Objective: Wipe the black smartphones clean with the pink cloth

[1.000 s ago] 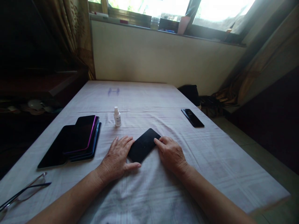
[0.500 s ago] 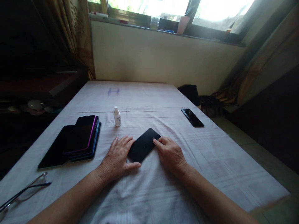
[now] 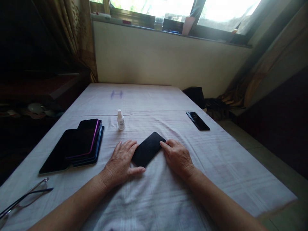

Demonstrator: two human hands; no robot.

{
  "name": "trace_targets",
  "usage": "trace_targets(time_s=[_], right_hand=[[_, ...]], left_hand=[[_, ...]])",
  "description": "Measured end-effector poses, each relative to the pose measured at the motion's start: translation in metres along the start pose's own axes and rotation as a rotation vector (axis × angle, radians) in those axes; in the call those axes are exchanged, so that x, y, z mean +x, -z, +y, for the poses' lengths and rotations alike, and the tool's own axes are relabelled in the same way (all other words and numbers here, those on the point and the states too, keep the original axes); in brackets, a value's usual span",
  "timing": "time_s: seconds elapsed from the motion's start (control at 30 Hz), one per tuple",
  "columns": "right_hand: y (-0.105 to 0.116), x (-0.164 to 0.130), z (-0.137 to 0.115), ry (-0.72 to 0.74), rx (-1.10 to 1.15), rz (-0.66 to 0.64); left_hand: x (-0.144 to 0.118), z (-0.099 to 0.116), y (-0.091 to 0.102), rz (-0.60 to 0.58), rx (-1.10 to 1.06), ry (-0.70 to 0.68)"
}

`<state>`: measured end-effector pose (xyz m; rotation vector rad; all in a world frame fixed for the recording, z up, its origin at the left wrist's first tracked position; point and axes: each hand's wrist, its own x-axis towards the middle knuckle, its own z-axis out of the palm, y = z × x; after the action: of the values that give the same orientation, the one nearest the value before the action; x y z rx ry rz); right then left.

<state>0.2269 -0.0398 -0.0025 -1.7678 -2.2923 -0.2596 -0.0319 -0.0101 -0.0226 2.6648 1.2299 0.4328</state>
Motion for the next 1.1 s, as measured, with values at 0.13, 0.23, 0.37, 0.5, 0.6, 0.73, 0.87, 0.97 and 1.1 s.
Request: trace_targets(time_s=[0.13, 0.23, 0.37, 0.5, 0.6, 0.73, 0.87, 0.97, 1.1], right_hand=[[0.0, -0.003, -0.008, 0.041, 0.004, -0.015], [0.0, -0.005, -0.011, 0.107, 0.033, -0.006], [0.002, -0.001, -0.005, 0.072, 0.019, -0.024], [0.003, 0.007, 0.002, -0.012, -0.007, -0.044], [0.003, 0.008, 0.002, -0.015, -0.001, -0.025], [0.002, 0.005, -0.001, 0.014, -0.007, -0.023], [0.003, 0.006, 0.002, 0.034, -0.021, -0.04], [0.007, 0.012, 0.007, -0.014, -0.045, -0.069], [0.01, 0.016, 0.005, -0.06, -0.073, -0.111]], left_hand=[[0.0, 0.0, 0.0, 0.002, 0.001, 0.005], [0.0, 0.0, 0.0, 0.003, 0.004, 0.005], [-0.001, 0.001, 0.0, 0.002, 0.006, 0.002], [-0.001, 0.001, 0.0, 0.0, 0.009, 0.005], [0.0, 0.001, -0.001, -0.002, 0.008, 0.007], [0.0, 0.001, 0.0, -0.005, 0.005, 0.009], [0.0, 0.0, 0.0, -0.005, 0.002, 0.004], [0.0, 0.0, 0.0, 0.001, 0.0, 0.002], [0.0, 0.001, 0.0, -0.001, -0.002, 0.001]])
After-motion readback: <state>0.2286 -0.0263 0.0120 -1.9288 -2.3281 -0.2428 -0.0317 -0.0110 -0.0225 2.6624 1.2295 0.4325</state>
